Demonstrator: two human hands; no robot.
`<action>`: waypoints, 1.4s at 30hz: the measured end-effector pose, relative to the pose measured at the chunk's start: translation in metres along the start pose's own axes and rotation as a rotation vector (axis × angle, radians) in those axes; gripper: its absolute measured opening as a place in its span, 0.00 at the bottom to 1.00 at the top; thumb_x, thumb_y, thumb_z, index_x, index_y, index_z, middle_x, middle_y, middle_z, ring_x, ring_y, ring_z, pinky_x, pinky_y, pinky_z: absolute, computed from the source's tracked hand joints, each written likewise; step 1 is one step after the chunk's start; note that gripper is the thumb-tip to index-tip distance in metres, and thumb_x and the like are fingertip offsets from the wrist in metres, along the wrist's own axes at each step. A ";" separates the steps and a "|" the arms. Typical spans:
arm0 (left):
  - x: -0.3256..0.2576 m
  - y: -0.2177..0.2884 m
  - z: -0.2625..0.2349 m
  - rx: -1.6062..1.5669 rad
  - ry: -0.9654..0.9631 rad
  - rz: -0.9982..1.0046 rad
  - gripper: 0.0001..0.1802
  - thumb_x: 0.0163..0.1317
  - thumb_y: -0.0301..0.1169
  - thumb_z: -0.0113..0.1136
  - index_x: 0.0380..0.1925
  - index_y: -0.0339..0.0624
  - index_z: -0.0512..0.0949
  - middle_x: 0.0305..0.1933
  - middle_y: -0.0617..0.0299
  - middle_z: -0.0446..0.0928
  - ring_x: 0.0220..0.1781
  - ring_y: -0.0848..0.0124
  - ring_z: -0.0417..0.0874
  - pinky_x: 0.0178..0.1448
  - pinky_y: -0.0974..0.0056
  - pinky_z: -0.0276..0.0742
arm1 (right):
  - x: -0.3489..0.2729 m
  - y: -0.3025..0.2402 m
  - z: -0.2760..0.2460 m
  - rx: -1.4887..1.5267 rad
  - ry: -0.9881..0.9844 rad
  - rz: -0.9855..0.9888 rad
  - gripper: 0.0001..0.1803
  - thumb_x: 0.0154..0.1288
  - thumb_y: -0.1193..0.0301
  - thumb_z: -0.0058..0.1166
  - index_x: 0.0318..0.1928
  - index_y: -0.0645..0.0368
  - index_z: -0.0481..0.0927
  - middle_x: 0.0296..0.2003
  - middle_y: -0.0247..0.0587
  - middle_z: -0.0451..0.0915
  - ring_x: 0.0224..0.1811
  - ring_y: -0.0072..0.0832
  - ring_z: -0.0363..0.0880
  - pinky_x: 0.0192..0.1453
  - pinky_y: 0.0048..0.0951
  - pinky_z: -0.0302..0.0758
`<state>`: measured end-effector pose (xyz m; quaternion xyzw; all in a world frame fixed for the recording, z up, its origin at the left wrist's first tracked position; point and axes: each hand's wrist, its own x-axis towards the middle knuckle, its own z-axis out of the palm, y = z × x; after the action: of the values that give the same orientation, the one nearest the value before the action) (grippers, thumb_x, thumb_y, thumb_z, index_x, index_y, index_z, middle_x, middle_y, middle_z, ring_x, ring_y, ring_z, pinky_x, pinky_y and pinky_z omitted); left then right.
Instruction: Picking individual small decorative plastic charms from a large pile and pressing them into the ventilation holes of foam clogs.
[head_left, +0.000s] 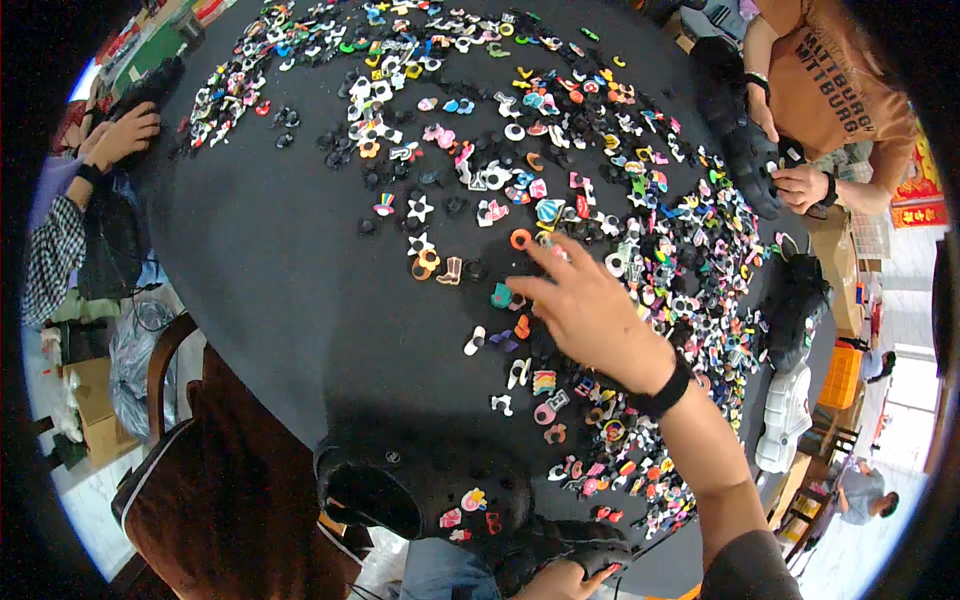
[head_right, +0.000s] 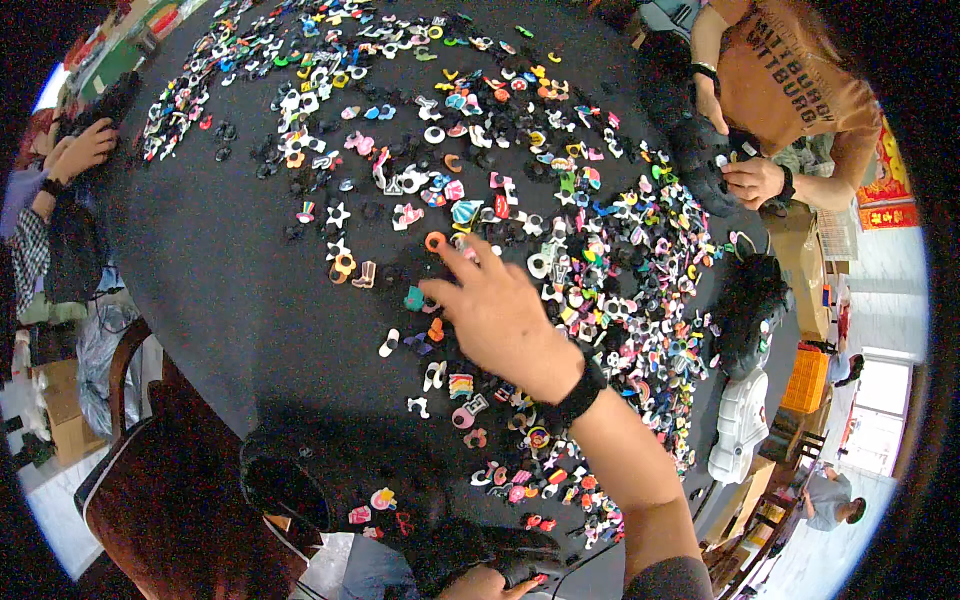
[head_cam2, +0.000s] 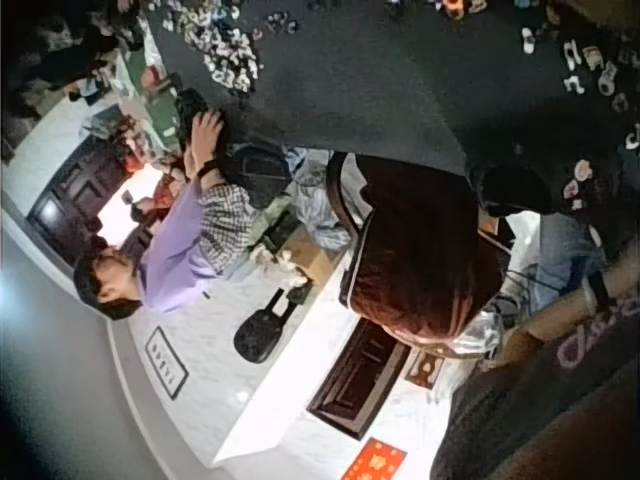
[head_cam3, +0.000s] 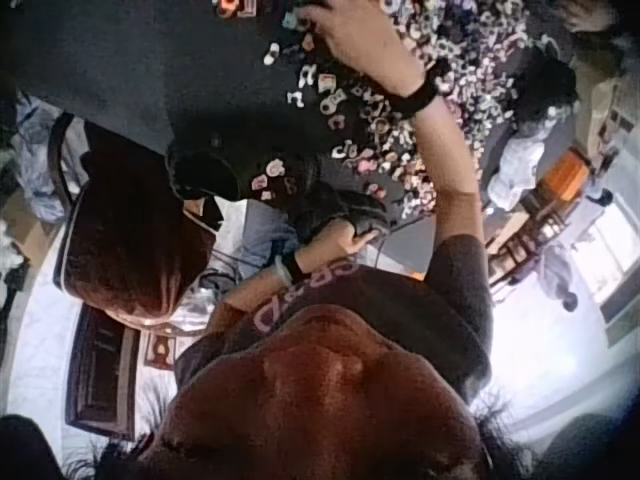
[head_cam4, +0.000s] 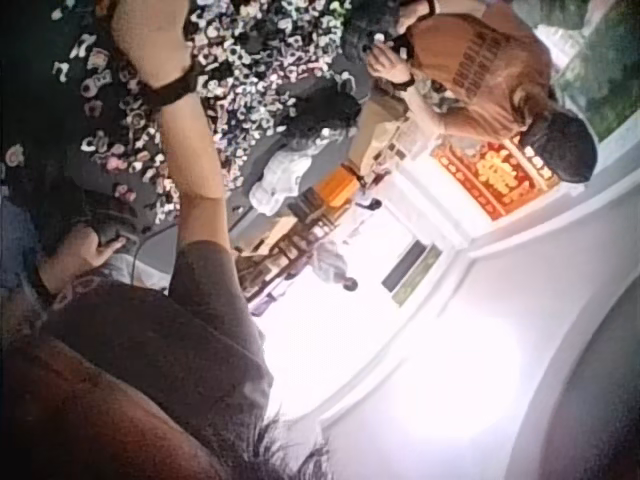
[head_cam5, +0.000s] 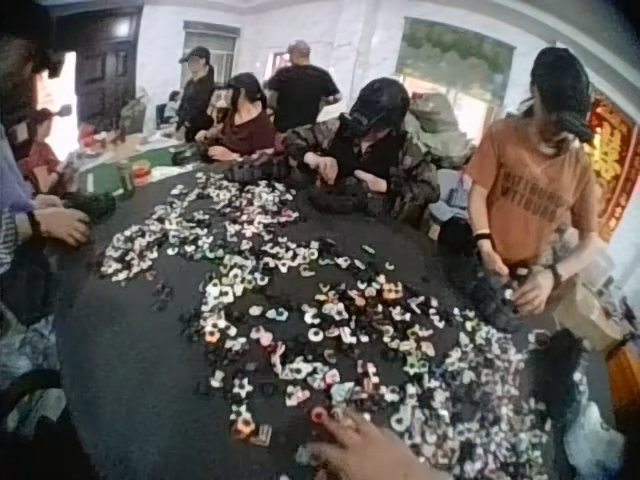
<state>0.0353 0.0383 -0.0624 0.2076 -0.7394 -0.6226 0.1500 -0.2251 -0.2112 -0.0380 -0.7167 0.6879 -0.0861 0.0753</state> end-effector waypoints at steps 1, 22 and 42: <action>0.001 0.001 0.000 -0.010 -0.011 -0.013 0.29 0.61 0.43 0.59 0.06 0.37 0.68 0.05 0.53 0.56 0.06 0.61 0.53 0.15 0.57 0.50 | -0.002 -0.002 -0.003 0.037 -0.026 0.003 0.15 0.53 0.74 0.54 0.44 0.51 0.80 0.53 0.39 0.73 0.58 0.40 0.68 0.52 0.39 0.74; 0.026 0.029 -0.026 -0.089 -0.013 -0.164 0.24 0.59 0.46 0.59 0.20 0.33 0.78 0.14 0.42 0.70 0.12 0.49 0.70 0.21 0.52 0.64 | 0.089 0.130 0.007 0.072 0.137 0.098 0.17 0.62 0.59 0.51 0.52 0.42 0.77 0.60 0.52 0.66 0.57 0.51 0.69 0.59 0.44 0.70; -0.013 -0.009 -0.009 0.072 -0.357 0.030 0.20 0.59 0.29 0.54 0.53 0.52 0.77 0.18 0.54 0.73 0.16 0.59 0.71 0.21 0.59 0.65 | 0.149 0.148 0.008 -0.015 0.186 0.469 0.27 0.58 0.55 0.53 0.59 0.44 0.71 0.62 0.41 0.64 0.66 0.51 0.57 0.60 0.56 0.66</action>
<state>0.0519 0.0352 -0.0695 0.0880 -0.7792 -0.6203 0.0180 -0.3615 -0.3660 -0.0768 -0.5271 0.8399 -0.1269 0.0244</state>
